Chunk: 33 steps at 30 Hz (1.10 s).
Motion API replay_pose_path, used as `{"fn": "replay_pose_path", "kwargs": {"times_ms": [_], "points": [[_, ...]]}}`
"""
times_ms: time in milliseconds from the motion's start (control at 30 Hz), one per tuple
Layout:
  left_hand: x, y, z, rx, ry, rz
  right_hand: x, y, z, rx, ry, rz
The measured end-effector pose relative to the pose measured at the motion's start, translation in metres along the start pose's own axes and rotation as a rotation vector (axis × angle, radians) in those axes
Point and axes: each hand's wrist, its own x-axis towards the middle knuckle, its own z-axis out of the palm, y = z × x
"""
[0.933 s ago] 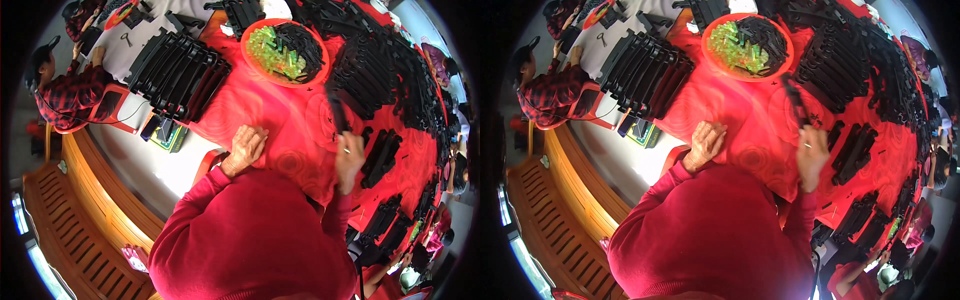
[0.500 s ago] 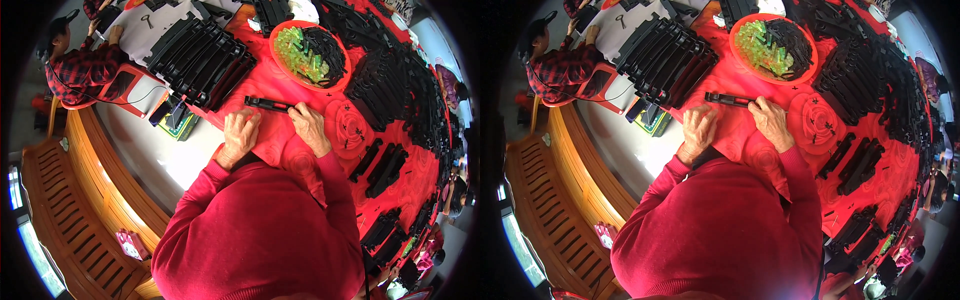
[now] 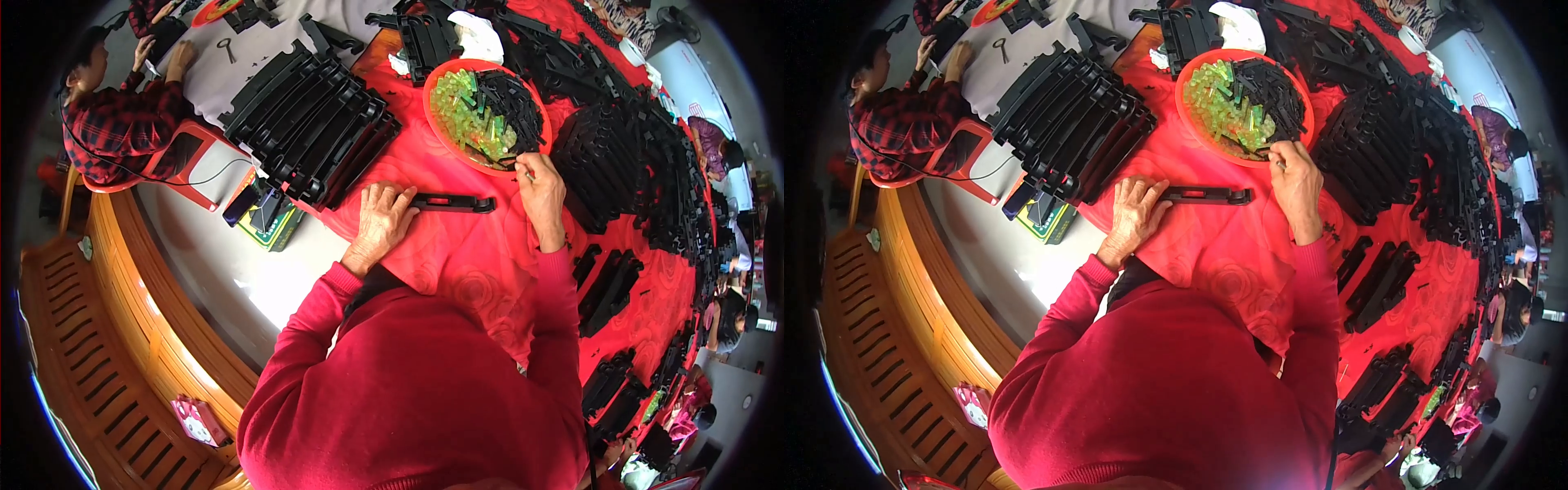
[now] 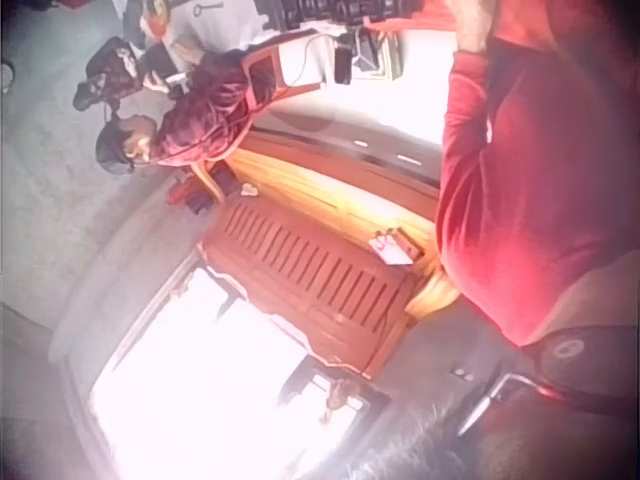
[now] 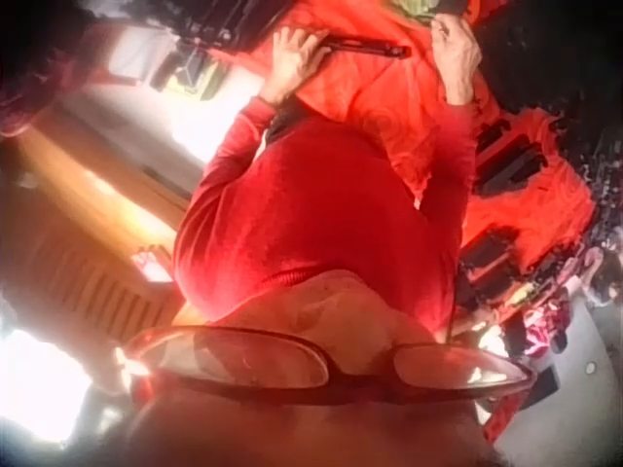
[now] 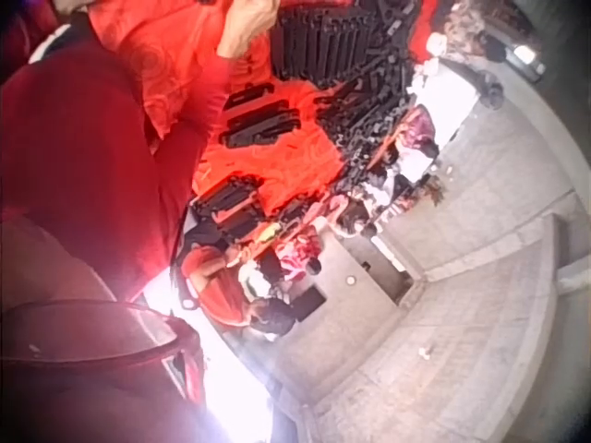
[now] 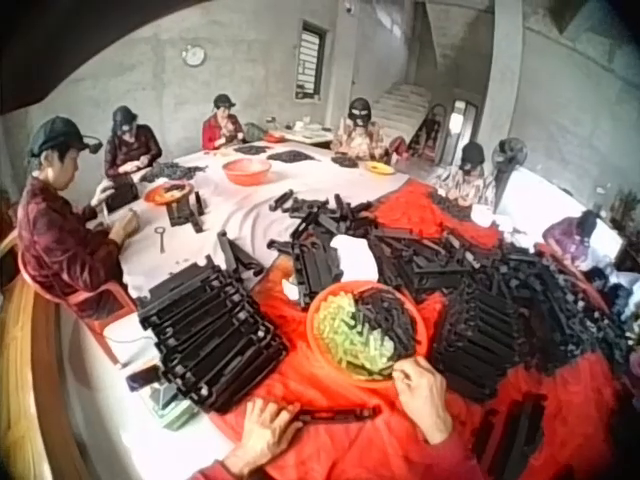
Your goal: The person assembles spirit levels by inserting vials and plastic inserts into black level frames and pressing the components together by hand.
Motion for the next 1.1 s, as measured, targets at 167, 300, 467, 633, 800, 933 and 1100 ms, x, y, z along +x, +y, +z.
{"fn": "replay_pose_path", "kwargs": {"times_ms": [167,300,467,633,800,933,1100], "points": [[-0.001,0.000,-0.002,-0.024,-0.025,-0.005,0.039,0.004,0.021,-0.122,-0.164,-0.116],[-0.002,0.000,-0.001,-0.067,-0.035,-0.004,0.054,-0.010,0.044,-0.091,-0.289,-0.152],[-0.003,0.000,0.000,-0.100,-0.028,0.031,0.063,-0.012,0.060,-0.103,-0.573,-0.304],[-0.004,-0.001,0.001,-0.083,-0.018,0.027,0.073,-0.005,0.066,-0.108,-0.596,-0.376],[0.001,-0.002,0.000,-0.090,-0.011,0.031,0.069,0.001,0.071,0.148,-0.317,-0.221],[0.000,-0.006,0.000,-0.157,-0.025,0.051,0.047,-0.019,0.055,0.394,-0.171,0.073],[-0.010,0.002,-0.009,-0.212,-0.065,0.043,-0.018,-0.055,0.021,0.693,0.050,0.235]]}}
